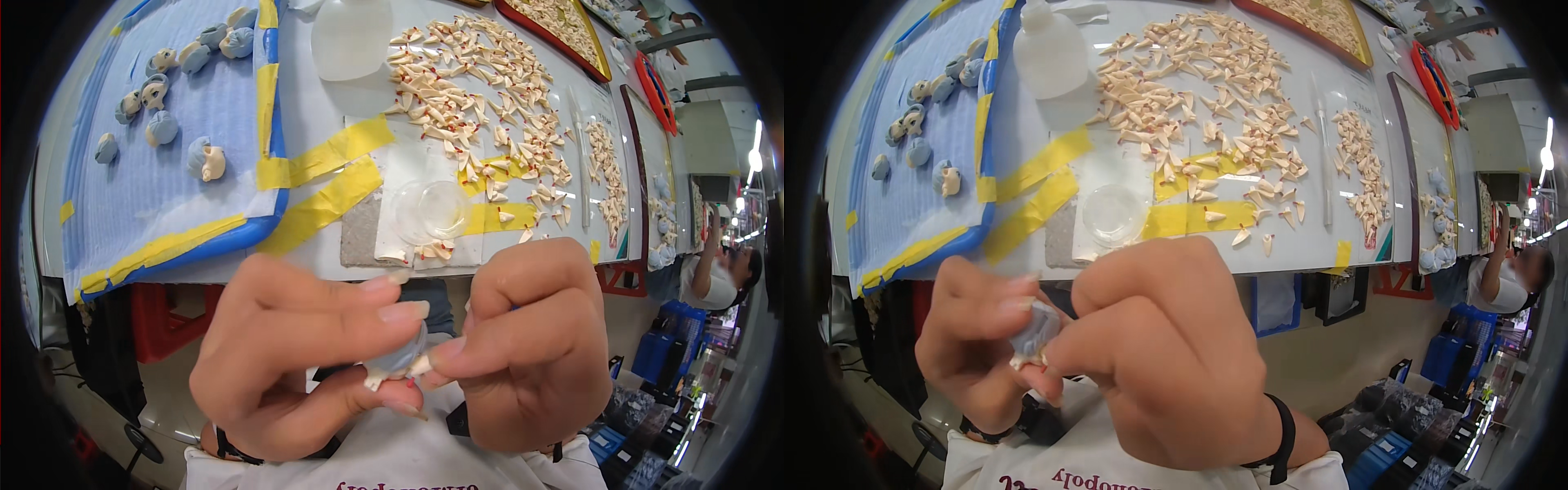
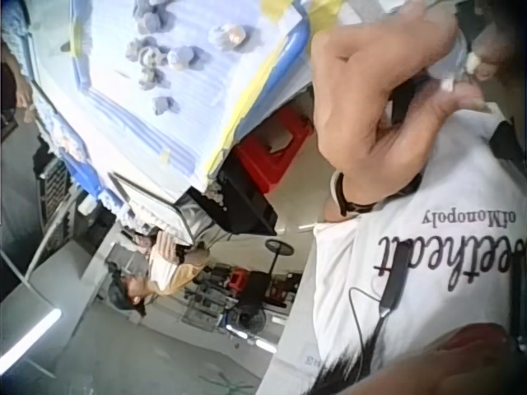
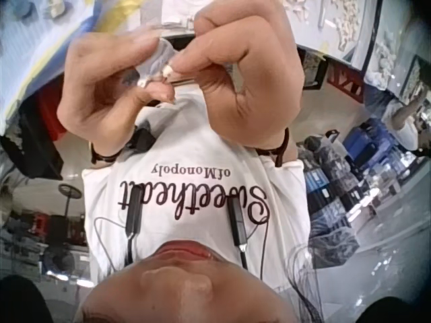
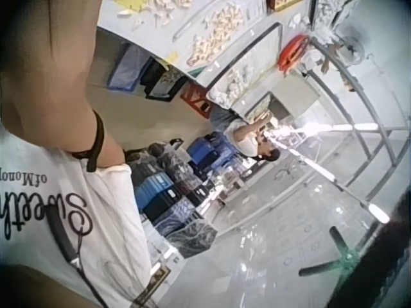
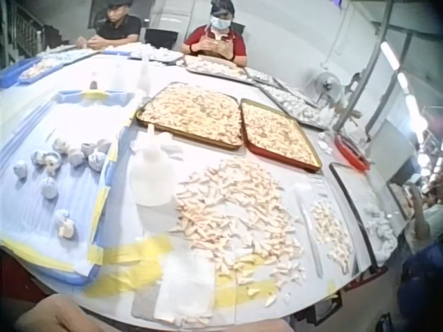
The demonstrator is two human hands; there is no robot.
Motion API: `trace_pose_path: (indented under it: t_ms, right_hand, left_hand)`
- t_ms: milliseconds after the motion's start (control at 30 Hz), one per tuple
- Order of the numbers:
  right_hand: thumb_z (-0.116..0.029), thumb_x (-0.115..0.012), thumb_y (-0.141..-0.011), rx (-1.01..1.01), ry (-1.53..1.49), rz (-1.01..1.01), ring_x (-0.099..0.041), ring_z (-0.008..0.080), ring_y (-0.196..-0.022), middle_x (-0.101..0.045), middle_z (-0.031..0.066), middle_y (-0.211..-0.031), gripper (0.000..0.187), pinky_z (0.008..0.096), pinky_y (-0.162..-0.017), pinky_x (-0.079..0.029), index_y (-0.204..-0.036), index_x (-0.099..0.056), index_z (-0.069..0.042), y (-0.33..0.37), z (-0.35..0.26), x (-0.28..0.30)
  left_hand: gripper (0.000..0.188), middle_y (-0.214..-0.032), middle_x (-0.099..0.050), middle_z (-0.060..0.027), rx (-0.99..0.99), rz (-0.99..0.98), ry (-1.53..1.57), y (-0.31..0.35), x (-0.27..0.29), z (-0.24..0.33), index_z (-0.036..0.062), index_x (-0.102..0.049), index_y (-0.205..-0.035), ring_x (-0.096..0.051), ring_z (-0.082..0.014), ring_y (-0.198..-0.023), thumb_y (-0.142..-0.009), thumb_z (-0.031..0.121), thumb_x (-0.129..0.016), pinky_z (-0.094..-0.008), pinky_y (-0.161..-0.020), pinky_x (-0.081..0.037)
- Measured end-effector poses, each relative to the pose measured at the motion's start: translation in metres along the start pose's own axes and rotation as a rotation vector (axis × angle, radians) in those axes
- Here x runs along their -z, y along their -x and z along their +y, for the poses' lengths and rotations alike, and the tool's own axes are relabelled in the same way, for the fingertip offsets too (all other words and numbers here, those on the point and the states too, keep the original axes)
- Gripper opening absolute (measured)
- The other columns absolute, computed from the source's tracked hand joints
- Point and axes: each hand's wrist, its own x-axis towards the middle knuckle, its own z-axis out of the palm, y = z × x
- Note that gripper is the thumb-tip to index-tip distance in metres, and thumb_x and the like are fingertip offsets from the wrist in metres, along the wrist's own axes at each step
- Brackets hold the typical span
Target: The person assembles hair for small doll heads by picking up individual white hair strands from a tray and attaching them to the heads. The person repeatedly picks up strands, applies them to the doll's head, and places the finished heads on a blue tray. The process involves precise hand movements to position the hair correctly.
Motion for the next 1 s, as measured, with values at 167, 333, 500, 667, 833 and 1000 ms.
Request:
trace_pose_path:
  t_ms: [167, 333, 500, 667, 833, 1000]
  right_hand:
    - [0.007, -0.067, -0.063, 0.07, 0.025, -0.022, -0.044, 0.012, -0.06, -0.047, 0.0052, -0.077, 0.028, 0.0227, -0.051, -0.034, -0.079, -0.055, -0.012, -0.005, 0.001, 0.001]
    - [0.008, -0.07, -0.058, 0.086, -0.021, 0.023, -0.046, 0.0125, -0.06, -0.047, 0.006, -0.076, 0.032, 0.022, -0.051, -0.036, -0.08, -0.055, -0.01, -0.003, 0.012, -0.004]
    - [0.005, -0.064, -0.064, -0.082, 0.131, 0.141, -0.049, 0.0149, -0.075, -0.052, 0.0076, -0.084, 0.025, 0.024, -0.064, -0.039, -0.086, -0.055, -0.002, -0.02, 0.023, 0.029]
    - [0.007, -0.057, -0.069, -0.189, 0.46, -0.076, -0.052, 0.0135, -0.086, -0.057, 0.008, -0.093, 0.024, 0.0254, -0.074, -0.041, -0.093, -0.057, 0.001, -0.057, 0.066, 0.07]
    - [0.008, -0.058, -0.069, -0.27, 0.578, -0.175, -0.054, 0.0111, -0.072, -0.059, 0.0071, -0.081, 0.017, 0.0238, -0.065, -0.042, -0.084, -0.058, 0.002, -0.065, 0.074, 0.059]
    - [0.007, -0.058, -0.068, -0.296, 0.548, -0.147, -0.055, 0.0141, -0.064, -0.059, 0.0073, -0.072, 0.014, 0.0243, -0.06, -0.043, -0.081, -0.057, 0.002, -0.061, 0.076, 0.062]
  left_hand:
    - [0.044, -0.088, -0.052, -0.0158, -0.015, 0.073, -0.103, 0.001, -0.005, 0.011, -0.0021, -0.057, -0.094, -0.056, -0.0177, -0.074, -0.061, 0.014, -0.08, -0.0246, -0.058, -0.046]
    - [0.042, -0.089, -0.051, -0.0158, -0.042, 0.124, -0.109, 0.0, -0.01, 0.004, -0.0024, -0.057, -0.093, -0.056, -0.0185, -0.071, -0.062, 0.016, -0.079, -0.0243, -0.057, -0.047]
    - [0.044, -0.097, -0.048, -0.0166, 0.017, -0.023, -0.145, -0.005, 0.009, -0.004, -0.0016, -0.053, -0.099, -0.057, -0.0193, -0.072, -0.068, 0.019, -0.076, -0.0237, -0.058, -0.047]
    - [0.043, -0.1, -0.045, -0.0168, 0.099, -0.044, -0.14, 0.001, 0.022, -0.003, -0.0009, -0.051, -0.1, -0.058, -0.0197, -0.071, -0.069, 0.017, -0.075, -0.0239, -0.06, -0.048]
    - [0.038, -0.089, -0.057, -0.012, 0.117, 0.077, -0.046, -0.005, 0.013, -0.001, 0.0002, -0.059, -0.093, -0.056, -0.0194, -0.079, -0.061, 0.009, -0.078, -0.024, -0.065, -0.046]
    - [0.038, -0.089, -0.057, -0.0118, 0.12, 0.065, -0.042, -0.006, 0.014, -0.003, -0.0001, -0.059, -0.093, -0.056, -0.0192, -0.079, -0.061, 0.009, -0.078, -0.024, -0.065, -0.047]
